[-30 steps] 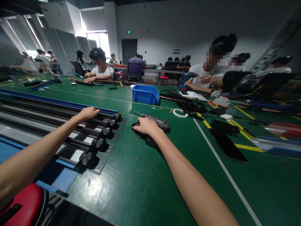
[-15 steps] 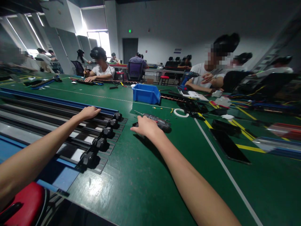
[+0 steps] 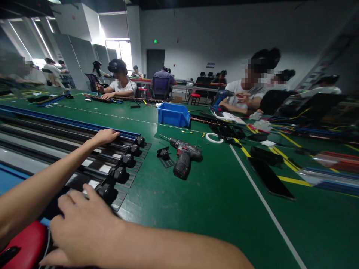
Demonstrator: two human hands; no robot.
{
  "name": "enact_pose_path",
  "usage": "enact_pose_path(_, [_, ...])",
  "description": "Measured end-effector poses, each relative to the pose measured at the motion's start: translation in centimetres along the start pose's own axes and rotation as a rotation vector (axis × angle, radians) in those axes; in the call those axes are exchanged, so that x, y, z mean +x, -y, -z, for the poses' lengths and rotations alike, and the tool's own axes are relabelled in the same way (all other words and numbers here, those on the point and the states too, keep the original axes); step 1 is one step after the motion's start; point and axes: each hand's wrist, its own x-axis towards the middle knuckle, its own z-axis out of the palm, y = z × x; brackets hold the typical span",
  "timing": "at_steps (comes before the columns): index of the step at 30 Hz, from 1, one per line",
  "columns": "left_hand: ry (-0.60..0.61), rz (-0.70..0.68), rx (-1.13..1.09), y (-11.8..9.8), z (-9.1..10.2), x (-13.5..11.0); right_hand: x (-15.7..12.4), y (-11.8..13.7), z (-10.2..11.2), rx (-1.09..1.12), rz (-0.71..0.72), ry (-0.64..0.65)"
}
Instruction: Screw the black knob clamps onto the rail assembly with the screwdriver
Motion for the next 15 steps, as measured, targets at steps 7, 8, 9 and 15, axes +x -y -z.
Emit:
enact_pose_path(7, [0.008,0.006,0.012,0.0,-0.3,0.1,-0.7,1.3,-4.0,-0.057,-0.043,-0.043])
enact_pose_path(8, [0.009,0.014,0.009,0.0,-0.3,0.2,-0.7,1.3,-4.0,-0.056,-0.048,-0.047])
enact_pose_path(9, [0.013,0.012,-0.004,-0.1,-0.1,0.3,-0.8,1.3,-4.0,-0.058,-0.051,-0.05])
enact_pose_path(15, [0.019,-0.087,-0.24,4.0,3.0,-0.3,-0.8,1.2,-3.8,-0.057,-0.031,-0.057])
